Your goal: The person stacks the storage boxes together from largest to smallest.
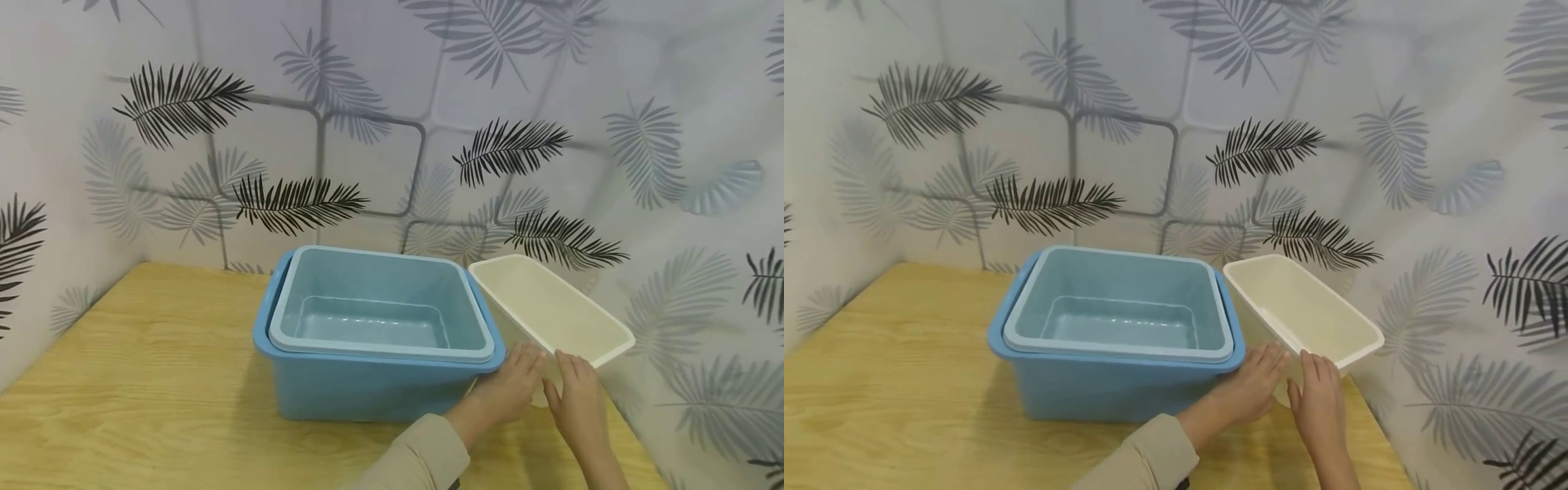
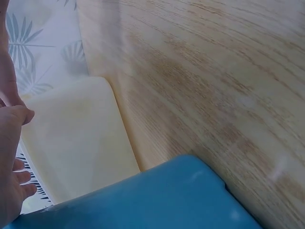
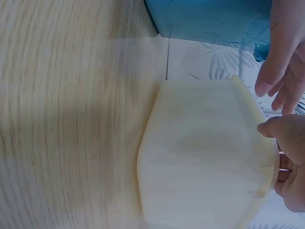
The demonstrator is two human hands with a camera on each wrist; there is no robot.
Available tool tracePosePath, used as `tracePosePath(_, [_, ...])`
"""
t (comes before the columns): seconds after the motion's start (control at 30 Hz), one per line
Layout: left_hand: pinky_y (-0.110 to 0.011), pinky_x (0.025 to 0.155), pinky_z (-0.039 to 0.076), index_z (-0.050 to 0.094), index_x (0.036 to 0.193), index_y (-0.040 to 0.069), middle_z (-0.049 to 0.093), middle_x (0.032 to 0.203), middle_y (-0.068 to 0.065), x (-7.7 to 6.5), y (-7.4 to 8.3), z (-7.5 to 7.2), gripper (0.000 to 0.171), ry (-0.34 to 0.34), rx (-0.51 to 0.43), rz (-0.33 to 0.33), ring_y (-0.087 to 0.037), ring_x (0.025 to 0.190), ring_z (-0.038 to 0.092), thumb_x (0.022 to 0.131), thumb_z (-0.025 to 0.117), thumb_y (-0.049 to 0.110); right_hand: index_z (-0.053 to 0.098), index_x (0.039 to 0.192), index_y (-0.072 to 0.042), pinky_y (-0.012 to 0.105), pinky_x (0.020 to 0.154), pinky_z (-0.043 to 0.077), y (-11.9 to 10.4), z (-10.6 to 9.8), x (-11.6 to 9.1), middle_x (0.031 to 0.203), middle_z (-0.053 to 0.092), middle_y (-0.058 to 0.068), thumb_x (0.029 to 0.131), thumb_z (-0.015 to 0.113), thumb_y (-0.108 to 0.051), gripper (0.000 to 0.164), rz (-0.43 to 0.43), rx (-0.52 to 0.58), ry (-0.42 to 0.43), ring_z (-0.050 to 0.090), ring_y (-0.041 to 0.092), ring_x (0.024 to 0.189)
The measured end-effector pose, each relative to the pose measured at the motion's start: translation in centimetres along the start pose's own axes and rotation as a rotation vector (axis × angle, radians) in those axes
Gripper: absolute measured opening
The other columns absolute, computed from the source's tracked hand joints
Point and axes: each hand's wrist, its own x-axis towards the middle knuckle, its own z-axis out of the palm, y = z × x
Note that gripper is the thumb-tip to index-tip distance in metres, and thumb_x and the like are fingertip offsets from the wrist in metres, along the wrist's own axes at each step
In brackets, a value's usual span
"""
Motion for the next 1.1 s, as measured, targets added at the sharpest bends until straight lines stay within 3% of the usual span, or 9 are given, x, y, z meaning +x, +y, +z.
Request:
tracePosePath(0.23, [-0.028,0.111,0.028,0.04,0.138,0.011,0.043,0.142,0.0,0.0,0.0,0.2,0.058,0.044,0.089,0.005,-0.015,0.134,0.037,0.088,0.05,0.04,0.054,0.106,0.018,0.06,0.088,0.04,0.0,-0.7,-0.3,0.1,0.058,0.034,0.067,0.07,0.011,0.043,0.058,0.014,-0.009,0.052,0.049,0.097])
tracePosePath(0.43, [-0.027,0.108,0.034,0.042,0.137,0.01,0.045,0.139,-0.003,0.2,0.1,0.3,0.054,0.069,0.021,-0.033,-0.017,0.131,0.04,0.089,0.051,0.035,0.056,0.102,0.016,0.057,0.082,0.045,-0.3,-1.5,-0.3,0.096,0.059,0.035,0.071,0.068,0.007,0.035,0.129,-0.018,-0.041,0.055,0.049,0.091])
tracePosePath(0.57, [-0.026,0.105,0.038,0.041,0.139,0.011,0.042,0.141,-0.004,0.2,0.3,0.4,0.055,0.022,-0.036,-0.063,-0.019,0.13,0.041,0.09,0.052,0.036,0.056,0.103,0.018,0.058,0.083,0.045,-1.0,-1.7,0.0,0.099,0.058,0.037,0.07,0.07,0.007,0.038,0.09,-0.06,-0.04,0.055,0.051,0.093])
tracePosePath(0.73, [-0.026,0.105,0.037,0.04,0.14,0.015,0.041,0.144,-0.001,0.4,0.4,0.6,0.056,-0.014,0.027,-0.079,-0.017,0.133,0.038,0.091,0.05,0.04,0.054,0.11,0.017,0.064,0.084,0.043,-1.8,-1.0,0.5,0.108,0.057,0.036,0.069,0.072,0.005,0.045,0.029,-0.096,-0.069,0.054,0.052,0.099])
tracePosePath(0.87, [-0.027,0.107,0.034,0.039,0.14,0.015,0.04,0.144,-0.001,0.4,0.5,0.7,0.056,-0.025,0.037,-0.081,-0.017,0.134,0.037,0.091,0.05,0.04,0.056,0.107,0.016,0.068,0.081,0.041,-2.0,-0.5,0.4,0.105,0.058,0.036,0.067,0.072,0.008,0.043,0.051,-0.068,-0.048,0.055,0.052,0.096])
tracePosePath(1.1, [-0.029,0.107,0.035,0.043,0.138,0.012,0.042,0.143,-0.004,0.5,0.5,0.7,0.056,0.025,0.048,-0.089,-0.021,0.132,0.04,0.089,0.052,0.038,0.058,0.103,0.016,0.07,0.083,0.039,-1.9,-0.8,0.3,0.103,0.058,0.036,0.069,0.068,0.01,0.036,0.115,-0.022,-0.016,0.055,0.053,0.094])
